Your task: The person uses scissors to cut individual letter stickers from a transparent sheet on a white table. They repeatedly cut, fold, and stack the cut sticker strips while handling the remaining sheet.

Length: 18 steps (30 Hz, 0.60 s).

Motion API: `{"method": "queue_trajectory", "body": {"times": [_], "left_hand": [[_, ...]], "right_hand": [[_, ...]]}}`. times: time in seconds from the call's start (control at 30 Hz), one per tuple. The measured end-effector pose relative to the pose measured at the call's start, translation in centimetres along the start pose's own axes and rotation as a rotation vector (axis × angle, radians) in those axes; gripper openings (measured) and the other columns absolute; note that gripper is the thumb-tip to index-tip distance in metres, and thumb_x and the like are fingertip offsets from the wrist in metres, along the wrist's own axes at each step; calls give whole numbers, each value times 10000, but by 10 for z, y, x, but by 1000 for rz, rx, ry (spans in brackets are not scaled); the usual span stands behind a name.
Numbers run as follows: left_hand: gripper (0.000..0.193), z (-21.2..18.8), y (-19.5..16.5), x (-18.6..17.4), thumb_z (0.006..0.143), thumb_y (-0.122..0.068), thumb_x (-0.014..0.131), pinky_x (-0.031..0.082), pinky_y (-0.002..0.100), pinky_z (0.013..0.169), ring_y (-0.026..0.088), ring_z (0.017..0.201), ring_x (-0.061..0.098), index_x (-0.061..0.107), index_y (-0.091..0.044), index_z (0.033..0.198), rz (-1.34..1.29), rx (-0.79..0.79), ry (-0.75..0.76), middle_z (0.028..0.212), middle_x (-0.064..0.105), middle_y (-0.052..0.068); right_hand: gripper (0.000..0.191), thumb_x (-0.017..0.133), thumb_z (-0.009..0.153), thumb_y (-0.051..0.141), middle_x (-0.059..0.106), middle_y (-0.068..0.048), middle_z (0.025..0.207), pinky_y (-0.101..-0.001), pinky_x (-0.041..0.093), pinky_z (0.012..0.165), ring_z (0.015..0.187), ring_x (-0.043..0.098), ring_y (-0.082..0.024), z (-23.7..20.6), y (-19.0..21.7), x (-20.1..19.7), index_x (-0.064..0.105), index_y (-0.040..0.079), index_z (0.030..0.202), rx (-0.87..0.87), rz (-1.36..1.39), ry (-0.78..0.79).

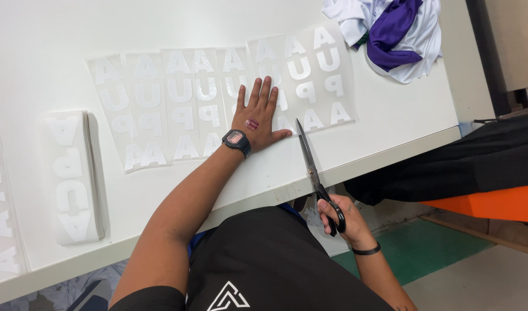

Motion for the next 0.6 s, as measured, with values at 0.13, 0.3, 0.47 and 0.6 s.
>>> {"method": "queue_trajectory", "body": {"times": [0.13,0.3,0.47,0.6], "left_hand": [[1152,1,-1,1,819,-852,428,-35,563,1219,310,1544,-50,120,-67,1604,11,3,16,1676,-8,179],[1177,2,-1,1,797,-872,429,-39,570,1216,309,1542,-59,112,-75,1603,20,-8,45,1677,-12,176],[1184,2,-2,-1,795,-877,433,-41,575,1216,309,1543,-61,109,-74,1603,21,-11,43,1679,-12,175],[1183,1,-2,-3,794,-872,443,-44,570,1215,308,1543,-62,108,-74,1602,24,-10,41,1679,-12,175]], "right_hand": [[379,681,919,389,590,-20,540,-217,427,385,399,537,-83,-3,-4,-4,613,40,788,19,-14,-17],[373,683,913,388,592,-17,542,-212,429,392,403,538,-81,1,-2,-1,627,40,792,24,-16,-30],[384,688,912,395,586,-19,537,-213,423,388,400,536,-85,2,5,3,621,37,789,10,-52,-40],[401,686,920,403,586,-23,536,-218,425,387,404,541,-88,6,13,7,617,32,783,-8,-60,-40]]}}
Point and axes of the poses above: each hand's wrist, its own z-axis towards the middle knuckle, its own x-axis out of the palm, y = z × x, the point moved 4 cm from there along z, towards the middle knuckle
